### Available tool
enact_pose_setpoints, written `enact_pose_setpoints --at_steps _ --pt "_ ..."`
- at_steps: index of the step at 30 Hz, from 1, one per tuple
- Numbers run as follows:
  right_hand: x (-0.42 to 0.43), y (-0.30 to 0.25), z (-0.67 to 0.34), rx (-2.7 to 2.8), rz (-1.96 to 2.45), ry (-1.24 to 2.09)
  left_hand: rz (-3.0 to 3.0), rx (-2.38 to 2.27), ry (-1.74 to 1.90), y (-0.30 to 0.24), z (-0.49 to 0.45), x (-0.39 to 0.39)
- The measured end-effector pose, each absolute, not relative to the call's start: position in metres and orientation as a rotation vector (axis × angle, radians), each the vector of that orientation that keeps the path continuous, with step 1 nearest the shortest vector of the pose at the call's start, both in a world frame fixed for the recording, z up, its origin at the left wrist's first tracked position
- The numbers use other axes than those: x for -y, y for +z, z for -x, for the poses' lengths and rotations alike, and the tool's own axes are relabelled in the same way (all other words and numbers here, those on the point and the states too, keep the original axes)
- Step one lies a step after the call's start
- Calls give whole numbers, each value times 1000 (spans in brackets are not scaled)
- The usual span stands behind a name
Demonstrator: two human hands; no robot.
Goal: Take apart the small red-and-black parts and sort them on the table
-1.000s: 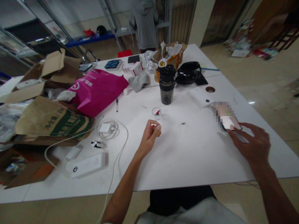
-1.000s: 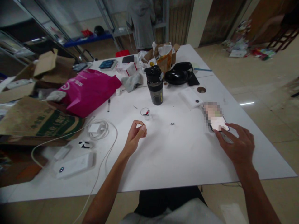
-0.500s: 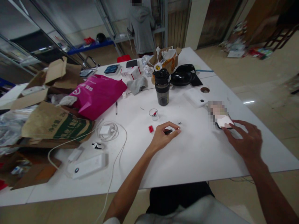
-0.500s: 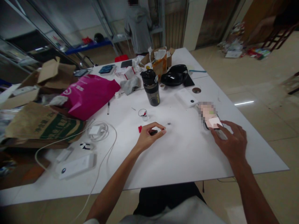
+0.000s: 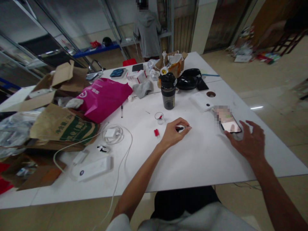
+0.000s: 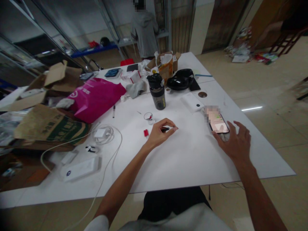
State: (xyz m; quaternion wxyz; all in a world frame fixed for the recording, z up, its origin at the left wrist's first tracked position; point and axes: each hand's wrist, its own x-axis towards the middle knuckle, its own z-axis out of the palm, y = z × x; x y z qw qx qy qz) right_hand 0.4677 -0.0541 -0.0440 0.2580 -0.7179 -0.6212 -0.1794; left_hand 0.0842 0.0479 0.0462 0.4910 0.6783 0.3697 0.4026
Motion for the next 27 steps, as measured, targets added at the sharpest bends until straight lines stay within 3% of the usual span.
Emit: enact_pose_setpoints --at_steps 27 --pt "38 -46 -471 1851 1924 -376 -1770 -962 905 23 -110 -76"
